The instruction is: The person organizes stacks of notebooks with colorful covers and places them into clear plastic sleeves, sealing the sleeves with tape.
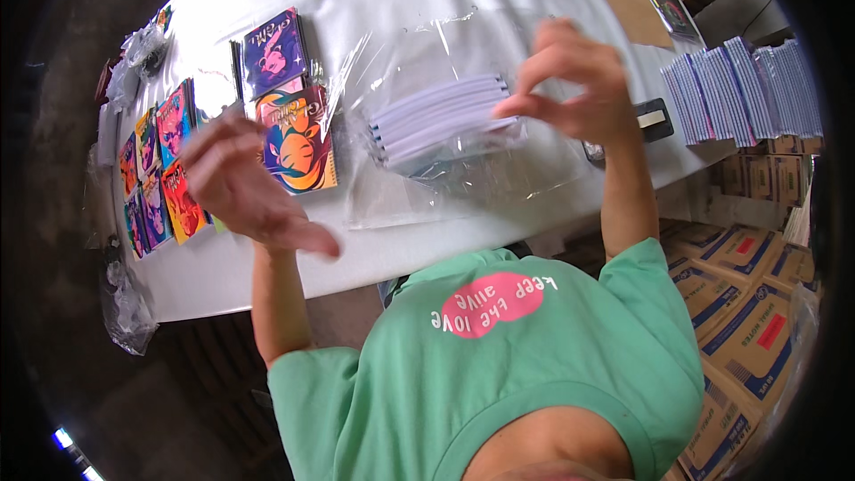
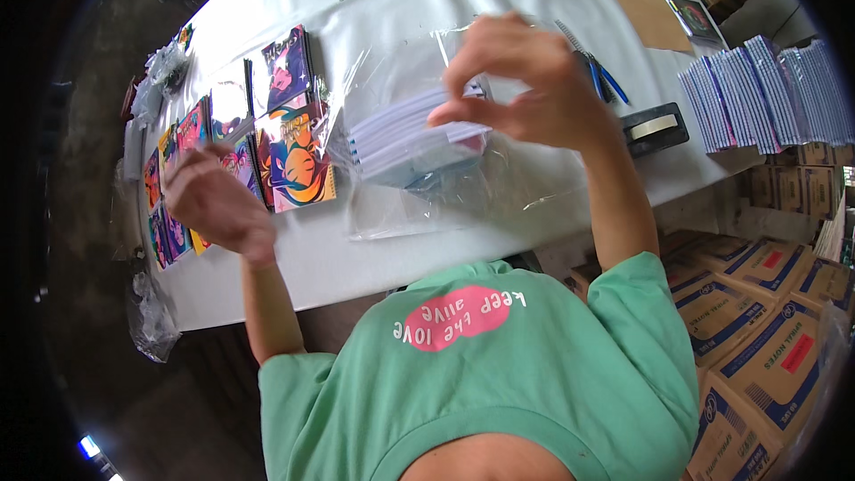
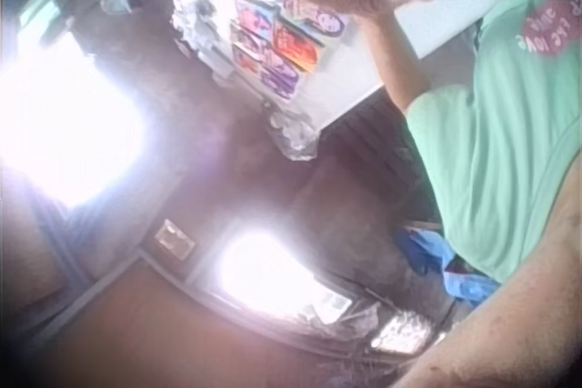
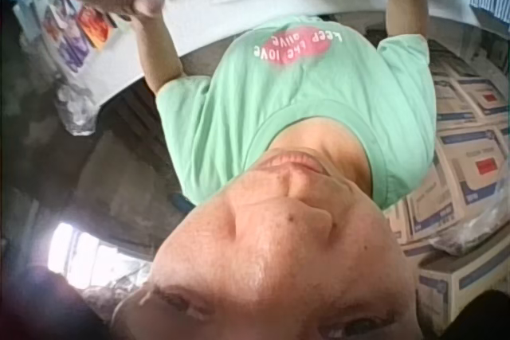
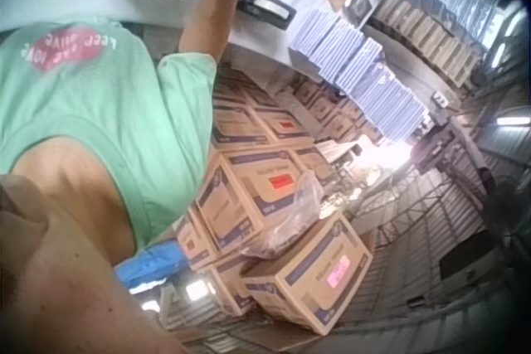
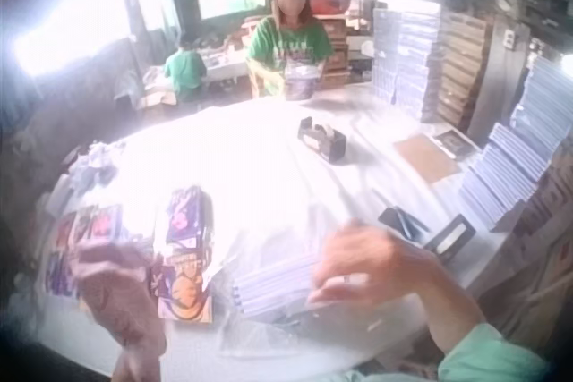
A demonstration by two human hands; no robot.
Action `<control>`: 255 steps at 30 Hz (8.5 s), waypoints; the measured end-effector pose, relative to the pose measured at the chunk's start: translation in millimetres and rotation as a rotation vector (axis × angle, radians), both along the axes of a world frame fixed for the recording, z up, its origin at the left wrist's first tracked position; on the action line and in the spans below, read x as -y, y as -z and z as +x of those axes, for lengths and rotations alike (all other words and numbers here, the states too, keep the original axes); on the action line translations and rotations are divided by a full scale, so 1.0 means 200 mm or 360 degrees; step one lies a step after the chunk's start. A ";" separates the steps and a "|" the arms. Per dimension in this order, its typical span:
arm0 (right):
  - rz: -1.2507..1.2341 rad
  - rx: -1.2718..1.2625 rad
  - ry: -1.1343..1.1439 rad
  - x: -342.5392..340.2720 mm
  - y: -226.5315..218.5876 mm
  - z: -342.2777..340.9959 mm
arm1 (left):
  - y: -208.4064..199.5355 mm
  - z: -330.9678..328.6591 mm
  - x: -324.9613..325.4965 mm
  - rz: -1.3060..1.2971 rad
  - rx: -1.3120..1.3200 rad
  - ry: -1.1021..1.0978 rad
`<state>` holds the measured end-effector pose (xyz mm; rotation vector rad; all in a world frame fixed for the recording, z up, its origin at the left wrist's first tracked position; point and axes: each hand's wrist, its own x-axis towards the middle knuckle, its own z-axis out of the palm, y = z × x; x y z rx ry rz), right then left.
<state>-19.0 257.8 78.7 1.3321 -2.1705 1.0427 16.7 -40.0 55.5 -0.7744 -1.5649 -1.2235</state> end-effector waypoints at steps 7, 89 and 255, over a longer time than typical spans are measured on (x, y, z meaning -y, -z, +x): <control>-0.0280 0.0621 -0.0050 -0.23 0.33 -0.02 | 0.62 0.24 -0.08 -0.0922 0.0618 -0.0270; -0.2304 0.1584 0.2296 -0.52 0.86 0.25 | 0.22 -0.10 -0.16 -0.1741 0.0969 0.0491; -0.0390 0.2241 0.0378 0.57 0.92 0.49 | 0.18 -0.28 -0.52 -0.1853 0.0954 0.0147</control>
